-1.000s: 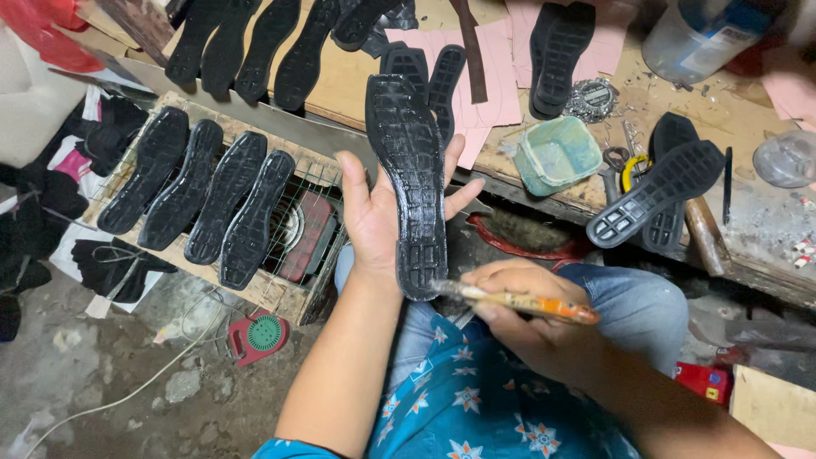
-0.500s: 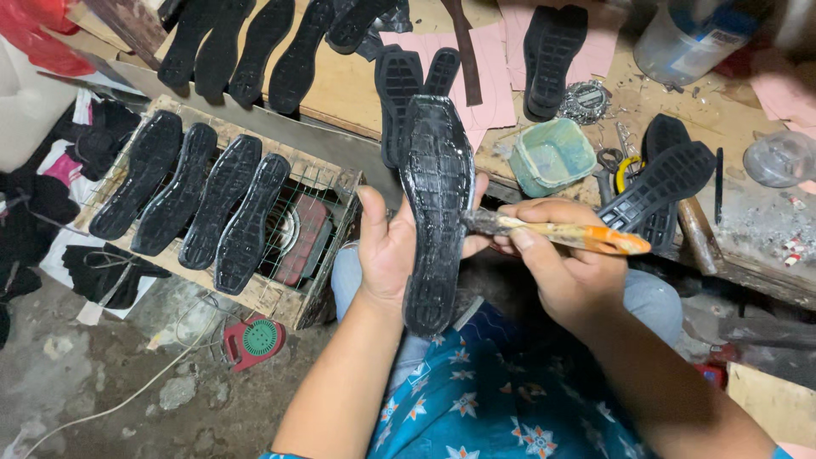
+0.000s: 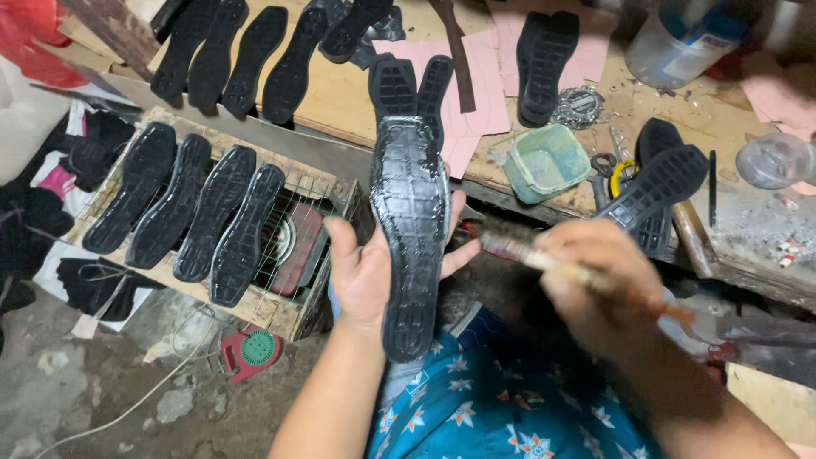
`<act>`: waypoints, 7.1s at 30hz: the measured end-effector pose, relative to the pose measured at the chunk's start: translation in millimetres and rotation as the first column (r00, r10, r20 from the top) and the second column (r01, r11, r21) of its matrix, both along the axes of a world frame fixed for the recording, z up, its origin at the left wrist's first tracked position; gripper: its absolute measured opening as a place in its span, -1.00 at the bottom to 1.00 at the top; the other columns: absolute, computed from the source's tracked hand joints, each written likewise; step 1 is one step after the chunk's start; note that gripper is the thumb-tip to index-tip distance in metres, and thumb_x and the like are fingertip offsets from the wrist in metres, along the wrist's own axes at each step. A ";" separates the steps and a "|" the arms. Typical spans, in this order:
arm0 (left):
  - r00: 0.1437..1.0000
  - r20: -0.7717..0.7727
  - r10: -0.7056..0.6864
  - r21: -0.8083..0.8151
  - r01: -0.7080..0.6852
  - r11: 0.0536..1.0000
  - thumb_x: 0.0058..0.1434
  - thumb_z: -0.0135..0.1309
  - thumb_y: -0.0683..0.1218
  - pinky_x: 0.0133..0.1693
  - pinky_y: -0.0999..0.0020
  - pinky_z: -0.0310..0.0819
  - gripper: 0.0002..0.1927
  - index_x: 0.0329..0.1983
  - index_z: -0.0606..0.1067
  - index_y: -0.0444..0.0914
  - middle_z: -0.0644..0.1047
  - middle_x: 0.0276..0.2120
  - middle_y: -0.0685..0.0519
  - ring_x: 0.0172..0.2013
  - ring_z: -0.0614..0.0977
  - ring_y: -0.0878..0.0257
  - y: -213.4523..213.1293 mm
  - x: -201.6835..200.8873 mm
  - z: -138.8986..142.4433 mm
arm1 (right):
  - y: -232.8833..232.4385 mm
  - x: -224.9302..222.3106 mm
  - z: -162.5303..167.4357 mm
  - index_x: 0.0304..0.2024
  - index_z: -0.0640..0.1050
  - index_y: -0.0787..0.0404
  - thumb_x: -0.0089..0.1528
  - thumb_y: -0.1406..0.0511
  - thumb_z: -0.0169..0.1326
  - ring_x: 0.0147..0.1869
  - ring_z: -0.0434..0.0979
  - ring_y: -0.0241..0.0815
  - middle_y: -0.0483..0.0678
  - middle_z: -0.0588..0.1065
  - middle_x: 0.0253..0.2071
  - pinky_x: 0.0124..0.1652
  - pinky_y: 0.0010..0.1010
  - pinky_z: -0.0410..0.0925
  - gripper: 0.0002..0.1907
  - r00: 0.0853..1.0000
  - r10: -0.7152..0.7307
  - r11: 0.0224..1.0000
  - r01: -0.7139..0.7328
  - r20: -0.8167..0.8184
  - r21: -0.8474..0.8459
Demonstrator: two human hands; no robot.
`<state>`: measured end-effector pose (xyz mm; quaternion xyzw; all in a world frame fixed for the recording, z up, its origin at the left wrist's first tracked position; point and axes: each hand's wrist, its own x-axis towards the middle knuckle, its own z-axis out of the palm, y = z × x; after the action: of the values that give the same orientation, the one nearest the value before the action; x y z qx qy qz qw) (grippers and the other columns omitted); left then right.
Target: The person applies glue to black shoe soles using a brush. They repeatedly dip the brush into a container and spread the adhesive across the sole surface, then place the treated soles on a nearby table.
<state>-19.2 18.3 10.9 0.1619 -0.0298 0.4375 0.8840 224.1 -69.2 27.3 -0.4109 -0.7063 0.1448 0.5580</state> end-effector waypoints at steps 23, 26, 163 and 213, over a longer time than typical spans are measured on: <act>0.994 -0.073 0.076 -0.033 -0.079 0.996 0.32 -0.14 0.43 0.43 -0.40 -0.07 -0.08 0.59 0.05 -0.13 0.15 0.50 0.00 0.54 0.06 -0.10 -6.2 -2.1 -1.4 | 129.9 86.5 -49.0 -0.11 0.65 0.23 0.26 0.20 0.32 -0.14 0.54 0.10 0.15 0.53 -0.24 -0.10 -0.19 0.39 -0.73 0.817 -0.381 0.848 0.495 0.432 -0.189; 0.999 -0.014 0.033 -0.050 -0.033 0.998 0.36 -0.28 0.45 0.42 -0.40 -0.06 -0.09 0.59 0.06 -0.17 0.16 0.51 -0.01 0.54 0.06 -0.09 -6.3 -0.8 -3.1 | 115.2 89.3 -46.5 -0.06 0.63 0.27 0.35 0.21 0.25 -0.04 0.62 0.01 0.11 0.59 -0.12 -0.01 -0.26 0.43 -0.75 0.848 -0.450 0.852 0.502 0.280 -0.149; 0.936 -0.115 -0.332 0.044 0.339 0.940 0.31 -0.17 0.46 0.19 -0.54 0.24 -0.05 0.62 -0.09 -0.02 0.07 0.54 -0.08 0.56 -0.02 -0.24 -12.2 -12.6 -39.1 | 28.5 -5.3 1.3 0.06 0.44 0.32 0.39 0.51 0.12 0.10 0.57 -0.21 0.10 0.53 0.05 0.16 -0.38 0.44 -0.79 0.979 -0.107 0.993 0.097 -0.171 -0.066; 0.917 -0.186 0.354 -0.105 -0.377 0.920 0.41 -0.20 0.32 0.26 -0.28 0.32 -0.29 0.40 0.26 -0.25 0.46 0.21 -0.09 0.26 0.47 0.03 45.0 24.5 -19.6 | 3.9 -29.7 -36.7 0.14 0.45 0.34 0.30 0.47 -0.03 0.17 0.57 -0.17 0.05 0.59 0.03 0.20 -0.37 0.36 -0.66 0.977 0.074 0.795 -0.179 -0.201 -0.579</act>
<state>5.3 63.3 -8.7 0.1380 0.1040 0.5814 0.7951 194.4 -65.2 -9.4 -0.5028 -0.6019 0.4297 0.4476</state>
